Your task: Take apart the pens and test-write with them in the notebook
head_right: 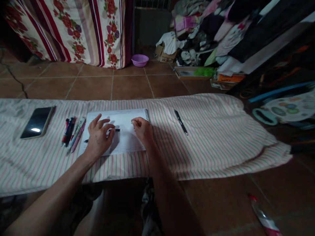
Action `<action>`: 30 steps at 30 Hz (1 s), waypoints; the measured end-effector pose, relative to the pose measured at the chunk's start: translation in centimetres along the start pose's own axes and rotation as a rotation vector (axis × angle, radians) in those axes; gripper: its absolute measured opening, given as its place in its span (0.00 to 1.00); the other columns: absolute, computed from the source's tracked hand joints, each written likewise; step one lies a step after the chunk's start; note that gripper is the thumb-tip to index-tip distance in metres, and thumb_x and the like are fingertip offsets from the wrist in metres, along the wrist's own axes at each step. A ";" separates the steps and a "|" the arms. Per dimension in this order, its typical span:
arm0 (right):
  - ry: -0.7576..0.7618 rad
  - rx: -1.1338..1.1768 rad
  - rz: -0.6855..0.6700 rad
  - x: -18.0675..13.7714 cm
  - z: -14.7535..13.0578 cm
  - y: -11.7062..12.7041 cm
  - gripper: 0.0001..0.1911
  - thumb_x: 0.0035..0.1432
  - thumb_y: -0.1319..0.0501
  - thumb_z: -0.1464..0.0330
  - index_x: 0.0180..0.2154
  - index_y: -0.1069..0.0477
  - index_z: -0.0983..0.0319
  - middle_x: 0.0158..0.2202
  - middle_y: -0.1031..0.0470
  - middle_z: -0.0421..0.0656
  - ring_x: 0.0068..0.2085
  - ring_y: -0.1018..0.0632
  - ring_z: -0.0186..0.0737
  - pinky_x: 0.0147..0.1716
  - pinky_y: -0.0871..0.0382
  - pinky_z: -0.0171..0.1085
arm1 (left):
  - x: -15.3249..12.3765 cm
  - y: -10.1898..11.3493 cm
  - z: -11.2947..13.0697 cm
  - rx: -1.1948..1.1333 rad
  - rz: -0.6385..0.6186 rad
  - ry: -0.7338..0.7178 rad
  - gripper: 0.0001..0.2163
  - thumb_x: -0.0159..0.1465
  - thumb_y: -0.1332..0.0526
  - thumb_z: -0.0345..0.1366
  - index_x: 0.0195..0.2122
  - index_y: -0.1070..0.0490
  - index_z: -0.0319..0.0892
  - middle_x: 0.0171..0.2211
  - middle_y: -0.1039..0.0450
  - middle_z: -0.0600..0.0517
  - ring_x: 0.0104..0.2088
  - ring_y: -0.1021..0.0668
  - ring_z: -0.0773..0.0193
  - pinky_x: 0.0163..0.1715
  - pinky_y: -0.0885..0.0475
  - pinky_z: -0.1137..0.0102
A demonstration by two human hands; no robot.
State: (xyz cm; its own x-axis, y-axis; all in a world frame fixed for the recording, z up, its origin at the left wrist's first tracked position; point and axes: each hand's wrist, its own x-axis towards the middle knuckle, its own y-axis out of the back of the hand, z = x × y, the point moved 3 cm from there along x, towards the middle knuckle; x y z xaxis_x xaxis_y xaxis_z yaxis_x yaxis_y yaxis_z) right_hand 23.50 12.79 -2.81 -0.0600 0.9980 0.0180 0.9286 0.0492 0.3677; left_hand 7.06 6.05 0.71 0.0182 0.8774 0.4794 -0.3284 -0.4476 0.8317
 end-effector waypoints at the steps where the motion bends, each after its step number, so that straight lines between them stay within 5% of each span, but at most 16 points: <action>1: 0.021 -0.060 0.004 -0.1 -0.2 0.1 0.10 0.52 0.44 0.65 0.32 0.27 0.62 0.24 0.26 0.40 0.24 0.27 0.34 0.24 0.33 0.32 | 0.0 -0.1 0.0 0.001 -0.003 0.001 0.07 0.58 0.44 0.33 0.33 0.27 0.40 0.43 0.29 0.43 0.57 0.39 0.44 0.52 0.43 0.50; 12: 0.177 -0.395 -0.014 -0.3 -0.7 0.0 0.09 0.54 0.44 0.68 0.32 0.25 0.60 0.33 0.23 0.42 0.35 0.24 0.37 0.37 0.34 0.34 | -0.2 0.0 -0.3 -0.014 0.019 -0.008 0.06 0.58 0.44 0.33 0.32 0.28 0.43 0.43 0.30 0.45 0.58 0.40 0.46 0.52 0.44 0.50; 30: 0.168 -0.558 0.028 -1.1 -1.3 0.3 0.10 0.56 0.46 0.68 0.34 0.25 0.59 0.34 0.24 0.43 0.36 0.26 0.38 0.37 0.37 0.34 | 0.0 -0.4 0.4 -0.046 -0.018 -0.025 0.07 0.59 0.45 0.34 0.33 0.28 0.43 0.44 0.30 0.45 0.58 0.41 0.48 0.54 0.45 0.51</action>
State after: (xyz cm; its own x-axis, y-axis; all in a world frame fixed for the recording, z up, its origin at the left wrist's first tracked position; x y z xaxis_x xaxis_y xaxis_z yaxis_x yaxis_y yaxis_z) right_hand 23.37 11.70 -1.51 -0.1376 0.9765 0.1658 0.6000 -0.0511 0.7984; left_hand 7.55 6.11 0.51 0.0478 0.8805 0.4716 -0.3708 -0.4228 0.8269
